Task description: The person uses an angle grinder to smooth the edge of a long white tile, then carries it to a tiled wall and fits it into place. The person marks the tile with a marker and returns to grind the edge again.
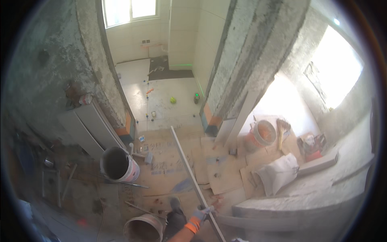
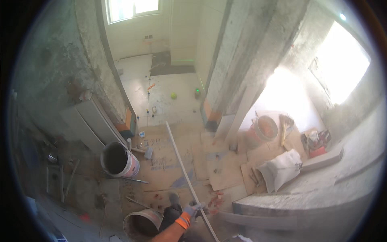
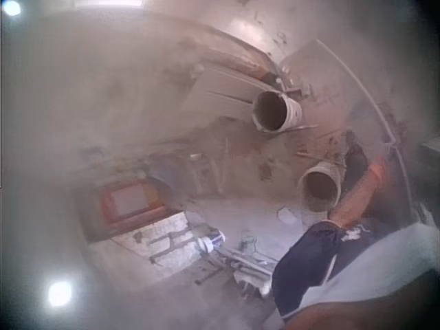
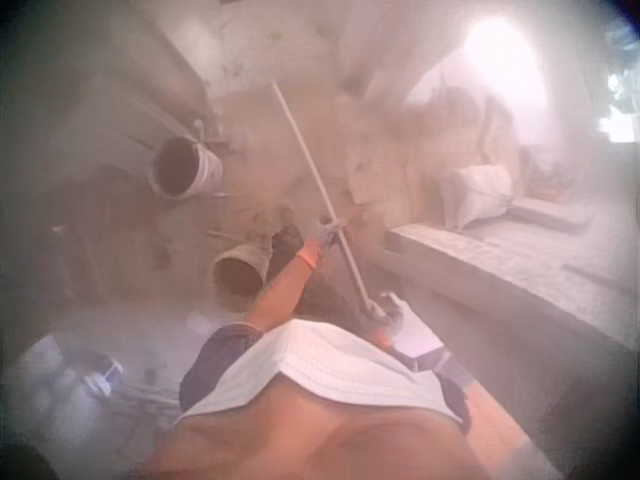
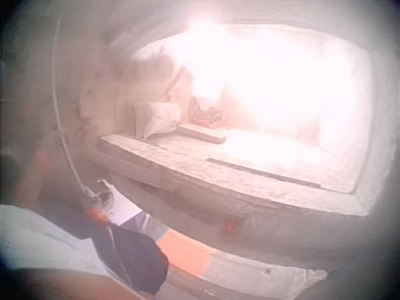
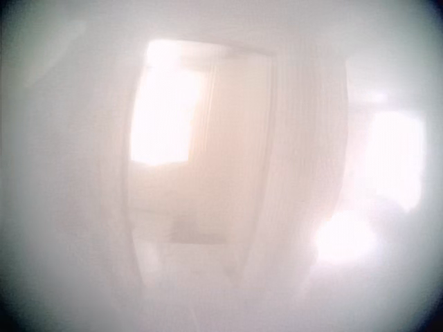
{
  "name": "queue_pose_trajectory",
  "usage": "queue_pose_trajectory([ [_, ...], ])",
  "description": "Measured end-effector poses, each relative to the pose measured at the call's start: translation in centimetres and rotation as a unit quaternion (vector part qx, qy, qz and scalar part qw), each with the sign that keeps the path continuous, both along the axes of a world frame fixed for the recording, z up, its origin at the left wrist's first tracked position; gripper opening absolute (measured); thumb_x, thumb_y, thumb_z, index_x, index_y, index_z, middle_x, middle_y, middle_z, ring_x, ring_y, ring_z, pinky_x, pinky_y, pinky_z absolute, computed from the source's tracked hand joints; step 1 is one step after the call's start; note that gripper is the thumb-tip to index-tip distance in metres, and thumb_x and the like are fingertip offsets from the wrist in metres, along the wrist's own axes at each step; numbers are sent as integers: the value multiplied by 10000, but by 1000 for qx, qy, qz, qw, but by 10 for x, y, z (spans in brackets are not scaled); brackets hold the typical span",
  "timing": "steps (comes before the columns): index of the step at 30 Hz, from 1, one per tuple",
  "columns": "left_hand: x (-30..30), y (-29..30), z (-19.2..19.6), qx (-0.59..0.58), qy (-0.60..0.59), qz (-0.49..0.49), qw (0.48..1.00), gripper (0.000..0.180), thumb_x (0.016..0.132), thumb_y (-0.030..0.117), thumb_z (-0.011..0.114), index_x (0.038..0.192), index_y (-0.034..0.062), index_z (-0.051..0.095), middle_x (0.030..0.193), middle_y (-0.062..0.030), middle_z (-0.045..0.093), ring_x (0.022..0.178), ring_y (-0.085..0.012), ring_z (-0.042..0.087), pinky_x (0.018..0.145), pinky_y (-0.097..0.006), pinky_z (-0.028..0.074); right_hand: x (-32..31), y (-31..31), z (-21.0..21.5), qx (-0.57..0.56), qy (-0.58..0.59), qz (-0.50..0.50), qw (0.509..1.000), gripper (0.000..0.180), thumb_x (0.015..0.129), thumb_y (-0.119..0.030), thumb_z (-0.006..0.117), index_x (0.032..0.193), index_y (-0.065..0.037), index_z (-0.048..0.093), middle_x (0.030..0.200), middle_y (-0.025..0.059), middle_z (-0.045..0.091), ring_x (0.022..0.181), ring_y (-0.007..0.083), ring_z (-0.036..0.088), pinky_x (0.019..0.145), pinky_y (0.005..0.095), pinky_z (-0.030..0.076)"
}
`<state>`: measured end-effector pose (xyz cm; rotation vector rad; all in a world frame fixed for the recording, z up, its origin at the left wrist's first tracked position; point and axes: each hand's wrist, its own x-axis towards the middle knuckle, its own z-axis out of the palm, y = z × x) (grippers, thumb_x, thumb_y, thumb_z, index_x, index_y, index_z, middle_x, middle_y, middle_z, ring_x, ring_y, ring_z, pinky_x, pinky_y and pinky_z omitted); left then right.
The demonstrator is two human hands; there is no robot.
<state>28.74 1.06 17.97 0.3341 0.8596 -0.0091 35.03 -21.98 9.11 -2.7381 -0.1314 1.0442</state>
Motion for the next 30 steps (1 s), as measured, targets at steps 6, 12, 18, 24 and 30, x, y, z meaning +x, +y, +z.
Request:
queue_pose_trajectory([
  [6, 99, 153, -18, -4, -25, 143, 989, 248, 817, 97, 621, 1035, 7, 546, 910, -145, 629, 789, -289, 644, 730, -422, 558, 82, 47, 16, -34, -48, 5, 998, 361, 805, -334, 588, 1130, -177, 579, 975, 88, 635, 823, 256, 615, 652, 367, 481],
  [12, 142, 257, 32, 55, -14, 152, 987, 243, 794, 115, 656, 979, 22, 529, 861, -144, 616, 739, -281, 644, 677, -416, 570, 138, 71, 37, -65, -95, 5, 993, 329, 829, -325, 565, 1132, -198, 577, 953, 75, 639, 789, 252, 620, 617, 370, 485],
  [18, 193, 360, 59, 118, -37, 174, 977, 225, 793, 128, 651, 952, 43, 517, 858, -159, 613, 768, -309, 643, 698, -446, 563, 195, 108, 18, -17, -177, 66, 982, 299, 853, -315, 541, 1134, -219, 576, 930, 62, 644, 755, 248, 625, 582, 374, 488],
  [24, 235, 450, 72, 128, -192, 203, 952, 339, 750, 80, 630, 1052, 0, 498, 974, -181, 603, 941, -360, 600, 878, -515, 476, 285, 205, -4, 42, -225, 181, 956, 297, 877, -248, 493, 1160, -168, 528, 986, 121, 616, 860, 303, 605, 674, 409, 496],
  [30, 267, 545, 97, 163, -305, 191, 919, 501, 730, 78, 599, 1196, -21, 445, 1042, -196, 591, 986, -337, 592, 918, -443, 458, 407, 378, 18, 1, -77, 280, 957, 352, 866, -257, 491, 1196, -132, 493, 1049, 163, 591, 947, 339, 583, 764, 423, 486],
])
